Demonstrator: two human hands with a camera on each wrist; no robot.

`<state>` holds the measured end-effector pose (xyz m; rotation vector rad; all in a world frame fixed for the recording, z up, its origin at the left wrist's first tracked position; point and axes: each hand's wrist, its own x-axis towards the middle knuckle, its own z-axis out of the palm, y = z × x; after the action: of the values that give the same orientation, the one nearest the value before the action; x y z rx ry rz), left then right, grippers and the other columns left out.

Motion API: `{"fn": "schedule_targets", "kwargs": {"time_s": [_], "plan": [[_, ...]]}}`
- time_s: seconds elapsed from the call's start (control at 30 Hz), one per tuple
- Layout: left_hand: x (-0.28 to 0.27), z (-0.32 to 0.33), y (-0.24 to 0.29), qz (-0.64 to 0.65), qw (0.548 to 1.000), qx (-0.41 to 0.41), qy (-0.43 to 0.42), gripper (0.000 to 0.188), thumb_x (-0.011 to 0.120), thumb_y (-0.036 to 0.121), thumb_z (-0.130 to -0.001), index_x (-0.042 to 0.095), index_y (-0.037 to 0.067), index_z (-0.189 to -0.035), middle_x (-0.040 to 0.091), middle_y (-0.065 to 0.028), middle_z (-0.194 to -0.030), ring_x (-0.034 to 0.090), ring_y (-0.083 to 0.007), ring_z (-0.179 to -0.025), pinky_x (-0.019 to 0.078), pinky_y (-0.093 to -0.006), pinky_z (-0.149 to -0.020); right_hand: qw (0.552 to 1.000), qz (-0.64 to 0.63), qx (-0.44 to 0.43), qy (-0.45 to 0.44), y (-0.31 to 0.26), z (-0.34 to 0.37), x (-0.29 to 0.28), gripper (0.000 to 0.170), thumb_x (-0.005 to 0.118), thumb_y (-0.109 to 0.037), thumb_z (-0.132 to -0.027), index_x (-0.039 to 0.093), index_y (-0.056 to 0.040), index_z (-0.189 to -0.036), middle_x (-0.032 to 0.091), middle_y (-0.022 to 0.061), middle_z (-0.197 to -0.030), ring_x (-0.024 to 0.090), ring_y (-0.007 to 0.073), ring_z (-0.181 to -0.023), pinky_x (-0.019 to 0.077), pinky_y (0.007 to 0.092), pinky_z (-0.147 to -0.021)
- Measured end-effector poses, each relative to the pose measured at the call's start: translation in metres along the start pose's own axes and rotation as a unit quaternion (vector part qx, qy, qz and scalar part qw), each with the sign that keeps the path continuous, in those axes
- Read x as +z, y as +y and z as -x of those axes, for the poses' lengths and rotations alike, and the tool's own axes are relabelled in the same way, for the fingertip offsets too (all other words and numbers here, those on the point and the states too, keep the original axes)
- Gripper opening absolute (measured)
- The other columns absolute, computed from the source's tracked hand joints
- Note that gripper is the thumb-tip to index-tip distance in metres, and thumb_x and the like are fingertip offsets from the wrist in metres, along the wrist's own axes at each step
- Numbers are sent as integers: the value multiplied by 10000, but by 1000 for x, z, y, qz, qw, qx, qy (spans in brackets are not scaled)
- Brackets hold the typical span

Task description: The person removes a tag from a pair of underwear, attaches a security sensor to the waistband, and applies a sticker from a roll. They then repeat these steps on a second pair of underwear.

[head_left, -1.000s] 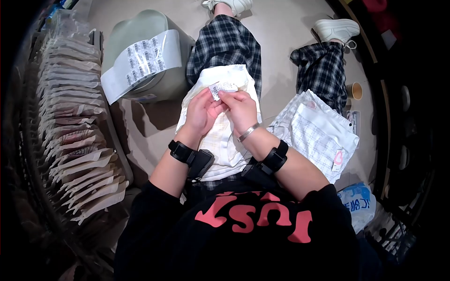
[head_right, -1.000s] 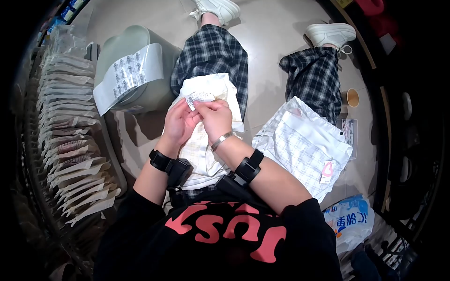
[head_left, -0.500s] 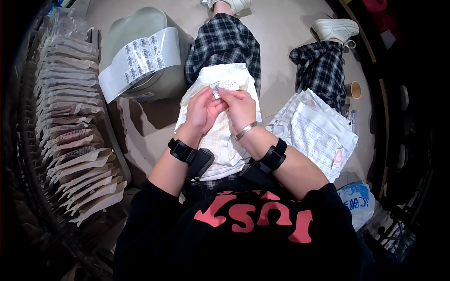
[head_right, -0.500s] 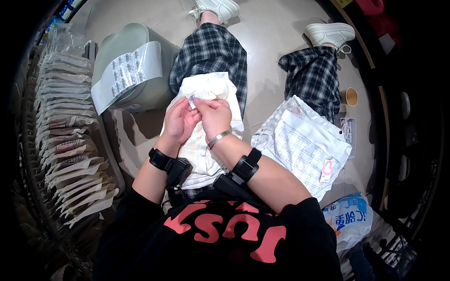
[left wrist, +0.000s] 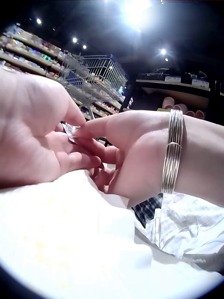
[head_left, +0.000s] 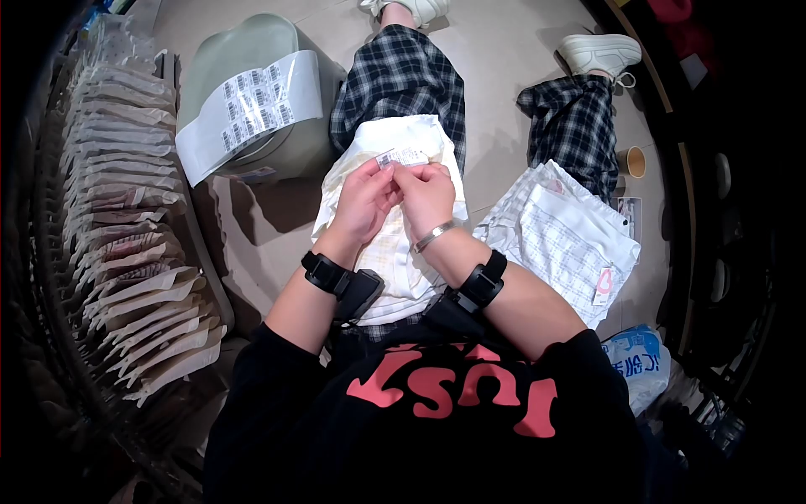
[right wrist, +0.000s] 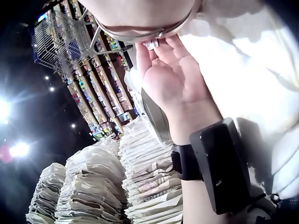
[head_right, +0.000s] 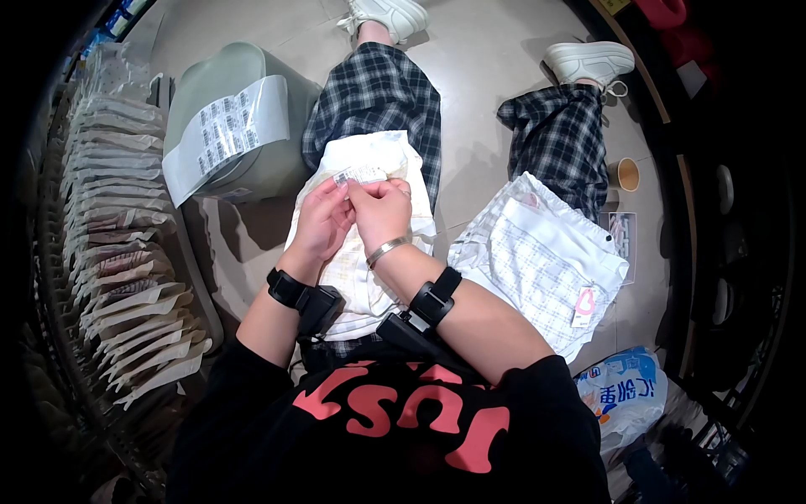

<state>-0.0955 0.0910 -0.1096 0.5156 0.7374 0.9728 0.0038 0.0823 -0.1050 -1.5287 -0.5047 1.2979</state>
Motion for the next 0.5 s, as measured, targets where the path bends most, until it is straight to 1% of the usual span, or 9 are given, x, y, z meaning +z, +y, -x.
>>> {"fn": "schedule_targets", "kwargs": {"time_s": [0.13,0.2,0.23,0.3,0.33,0.37,0.4,0.47,0.5], "plan": [[2,0,-1,32,999,-2,34,198,416,80,-883,471,-40,-1031,548,-136,-983,561,-219,-915,470,-336,-815,993,113,32,-1,1,-9,-8,325,707,-179,-666,483,15,-532,460,89,-829,498,152,-640,444,256,-594],[1,-1,-1,23,999,-11,39,196,419,88,-886,473,-38,-1026,550,-132,-971,565,-215,-902,473,-332,-811,993,111,33,-32,0,-8,-12,280,704,-149,-657,485,12,-586,474,98,-812,508,161,-644,450,261,-603],[3,-1,0,19,998,-9,60,193,420,91,-887,473,-36,-1022,551,-131,-967,567,-218,-898,475,-333,-807,992,110,31,-47,-2,-7,-14,263,702,-134,-653,487,11,-613,481,102,-803,513,165,-647,453,264,-607],[11,-2,2,12,995,-7,96,187,423,98,-889,474,-33,-1012,552,-128,-958,571,-223,-890,480,-336,-799,987,126,-45,-88,-2,-3,-13,179,663,-65,-663,498,-11,-707,494,69,-804,515,130,-670,451,245,-617],[10,-6,-3,20,994,21,105,195,424,120,-893,470,-27,-1012,553,-132,-953,582,-232,-859,496,-331,-766,982,134,-85,-100,-4,1,-15,165,644,-31,-668,504,-22,-755,501,52,-804,516,112,-682,450,235,-622],[10,-7,-1,0,994,20,112,214,417,141,-898,463,-27,-1021,554,-135,-948,587,-238,-843,502,-332,-751,975,150,-77,-145,-9,4,-21,210,623,-5,-655,504,-20,-826,490,72,-858,513,118,-702,448,233,-670],[12,-7,0,-19,993,15,114,233,410,163,-903,456,-28,-1030,554,-138,-943,591,-243,-827,509,-333,-737,961,202,-89,-168,-18,11,-28,237,620,-17,-658,510,-23,-867,464,85,-915,507,125,-723,444,246,-677],[23,-7,4,-36,991,14,126,266,384,213,-914,446,-12,-1041,558,-142,-933,601,-260,-779,524,-325,-665,936,249,-142,-206,-39,25,-53,274,615,-43,-665,508,-48,-916,444,88,-941,501,142,-735,440,259,-679],[26,-5,7,-61,990,8,126,271,372,233,-917,453,1,-1033,564,-141,-942,604,-249,-765,523,-312,-647,927,255,-167,-218,-55,35,-72,269,615,-62,-676,507,-58,-923,443,85,-940,499,150,-737,439,265,-679]]}}
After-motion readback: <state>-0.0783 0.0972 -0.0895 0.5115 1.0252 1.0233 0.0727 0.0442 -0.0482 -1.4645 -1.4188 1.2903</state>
